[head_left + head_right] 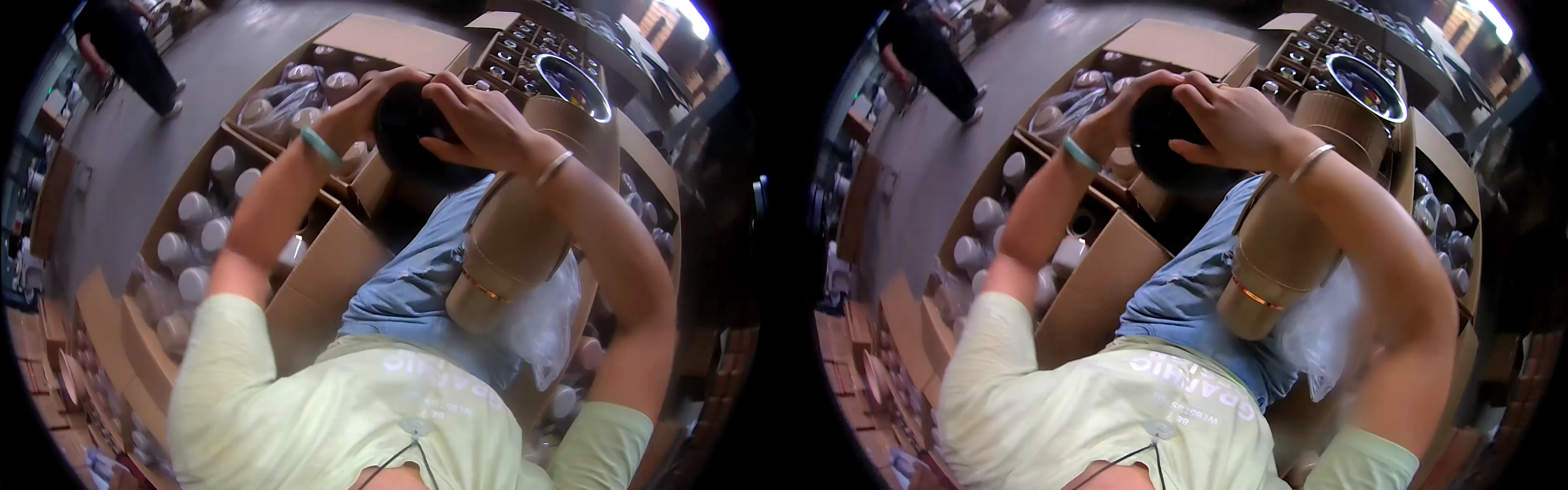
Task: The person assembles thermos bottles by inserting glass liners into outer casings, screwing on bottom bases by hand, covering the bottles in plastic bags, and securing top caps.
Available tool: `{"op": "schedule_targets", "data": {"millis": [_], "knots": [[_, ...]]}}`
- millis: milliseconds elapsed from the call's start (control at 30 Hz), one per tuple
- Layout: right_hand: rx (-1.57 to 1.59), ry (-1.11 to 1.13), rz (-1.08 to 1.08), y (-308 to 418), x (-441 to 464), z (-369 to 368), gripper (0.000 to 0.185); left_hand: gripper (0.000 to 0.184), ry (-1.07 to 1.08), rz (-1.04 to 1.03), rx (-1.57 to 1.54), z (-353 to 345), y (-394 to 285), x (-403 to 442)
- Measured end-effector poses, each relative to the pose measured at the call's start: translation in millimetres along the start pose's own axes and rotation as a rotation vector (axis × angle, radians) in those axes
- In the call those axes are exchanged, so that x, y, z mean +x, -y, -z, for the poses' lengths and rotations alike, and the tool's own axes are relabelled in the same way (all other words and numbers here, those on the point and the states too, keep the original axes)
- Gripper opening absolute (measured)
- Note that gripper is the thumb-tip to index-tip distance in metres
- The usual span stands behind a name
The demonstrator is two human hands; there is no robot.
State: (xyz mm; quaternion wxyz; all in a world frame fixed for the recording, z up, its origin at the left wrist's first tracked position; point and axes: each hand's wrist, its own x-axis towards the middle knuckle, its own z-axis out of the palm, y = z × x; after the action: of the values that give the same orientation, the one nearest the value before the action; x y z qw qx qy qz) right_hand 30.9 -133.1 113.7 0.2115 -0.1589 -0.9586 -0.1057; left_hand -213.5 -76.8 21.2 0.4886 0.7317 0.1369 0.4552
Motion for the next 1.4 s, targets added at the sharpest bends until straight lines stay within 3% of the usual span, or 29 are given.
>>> {"op": "schedule_targets", "data": {"millis": [33, 67, 133, 200, 233, 300, 367, 567, 700, 833, 1033, 1133, 1400], "knots": [[0.053, 0.031, 0.098, 8.2, 4.0, 14.5, 0.053, 0.084, 0.216, -0.344, 0.292, -2.3, -16.2, -3.5], [0.089, 0.002, 0.216, 14.2, 6.5, 23.6, 0.053, 0.079, 0.262, 0.012, 0.074, -7.6, -22.8, -15.3], [0.231, 0.040, 0.230, 31.5, 7.3, 53.5, 0.057, 0.068, 0.003, 0.752, -0.491, -17.7, -36.5, -38.3], [0.316, -0.008, 0.145, 45.5, -0.5, 68.5, 0.064, 0.042, -0.160, 0.898, -0.564, -44.4, -59.1, -30.7], [0.371, -0.015, 0.093, 50.9, -5.9, 71.0, 0.066, 0.038, -0.286, 0.991, -0.621, -57.8, -73.5, -24.3], [0.401, 0.008, -0.049, 56.9, -22.7, 69.5, 0.069, 0.044, -0.242, 0.823, -0.838, -62.1, -89.5, -41.7], [0.451, 0.042, -0.160, 55.2, -33.0, 72.0, 0.072, 0.041, -0.418, 0.712, -0.626, -92.2, -110.0, -54.2], [0.628, 0.174, -0.375, 41.3, -40.4, 81.9, 0.092, 0.043, -0.474, 0.698, -0.658, -138.0, -134.6, -68.6], [0.463, 0.317, -0.223, 40.6, -32.8, 91.8, 0.087, 0.046, -0.464, 0.688, -0.752, -149.0, -143.1, -65.1], [0.519, 0.386, -0.234, 41.0, -27.4, 92.1, 0.080, 0.049, -0.431, 0.751, -0.677, -152.0, -149.5, -61.1], [0.487, 0.364, -0.131, 44.6, -22.0, 91.9, 0.081, 0.047, -0.390, 0.730, -0.648, -152.8, -147.3, -60.9], [0.476, 0.379, -0.130, 49.9, -19.4, 95.4, 0.081, 0.045, -0.499, 0.708, -0.666, -155.2, -152.5, -59.2], [0.353, 0.425, -0.037, 57.3, -14.3, 102.9, 0.079, 0.034, -0.398, 0.692, -0.713, -145.2, -147.4, -63.1]]}}
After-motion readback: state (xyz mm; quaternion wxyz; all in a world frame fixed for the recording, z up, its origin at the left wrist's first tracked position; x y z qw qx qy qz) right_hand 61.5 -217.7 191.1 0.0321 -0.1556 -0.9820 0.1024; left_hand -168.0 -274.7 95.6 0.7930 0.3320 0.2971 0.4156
